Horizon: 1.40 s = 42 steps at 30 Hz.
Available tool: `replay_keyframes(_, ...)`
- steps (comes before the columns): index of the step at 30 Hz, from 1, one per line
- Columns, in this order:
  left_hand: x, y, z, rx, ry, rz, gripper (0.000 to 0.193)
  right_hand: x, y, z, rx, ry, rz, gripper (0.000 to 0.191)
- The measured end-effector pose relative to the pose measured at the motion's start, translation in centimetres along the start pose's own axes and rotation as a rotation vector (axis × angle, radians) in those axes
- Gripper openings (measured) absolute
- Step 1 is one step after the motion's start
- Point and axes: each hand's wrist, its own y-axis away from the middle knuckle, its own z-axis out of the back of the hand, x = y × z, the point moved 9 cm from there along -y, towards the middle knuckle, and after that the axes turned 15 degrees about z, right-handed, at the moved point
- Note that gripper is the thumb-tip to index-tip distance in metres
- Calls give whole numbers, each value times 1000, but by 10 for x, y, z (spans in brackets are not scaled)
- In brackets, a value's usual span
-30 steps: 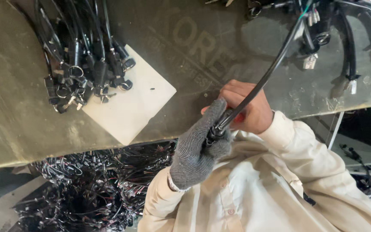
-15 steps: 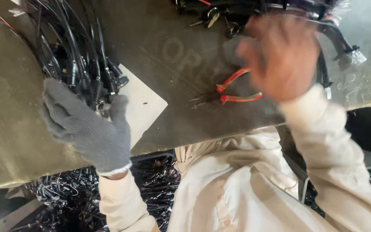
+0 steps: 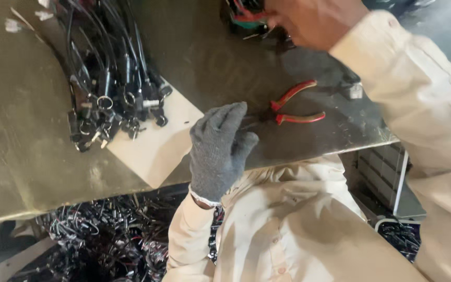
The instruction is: The person strips the outer insulation from the ends of black electrical cables using red-handled pliers, pulling the cut insulation off to expose the inner colored wires, and sets the processed cable aside on the workbench.
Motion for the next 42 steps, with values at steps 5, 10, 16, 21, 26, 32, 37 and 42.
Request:
replay_keyframes(5, 15, 2, -14, 21, -31, -1, 53, 25, 39, -4, -180, 142, 177, 14)
replay_keyframes(10, 4, -11, -7, -112, -167, 4, 57, 43, 27, 41, -238, 74, 125, 28)
replay_keyframes(16, -26, -30, 12, -138, 219, -158, 75, 99, 26, 89, -341, -8, 348, 21)
replay_keyframes(21, -2, -3, -49, 498, 839, 305, 45, 112, 53, 75, -475, 86, 56, 29)
replay_keyframes(26, 5, 44, -53, 601, 1240, 340, 44, 113, 88, -9, -647, -916, -473, 47)
replay_keyframes(32, 34, 66, -101, 601, 1127, 559, 41, 141, 110, -66, -999, -1893, -628, 43)
replay_keyframes(37, 60, 53, -83, 172, 1498, 521, 29, 220, 47, -14, -426, -1489, -23, 33)
replay_keyframes(42, 12, 33, -80, 521, 1351, 385, 30, 223, 41, 50, -439, -1019, 289, 23)
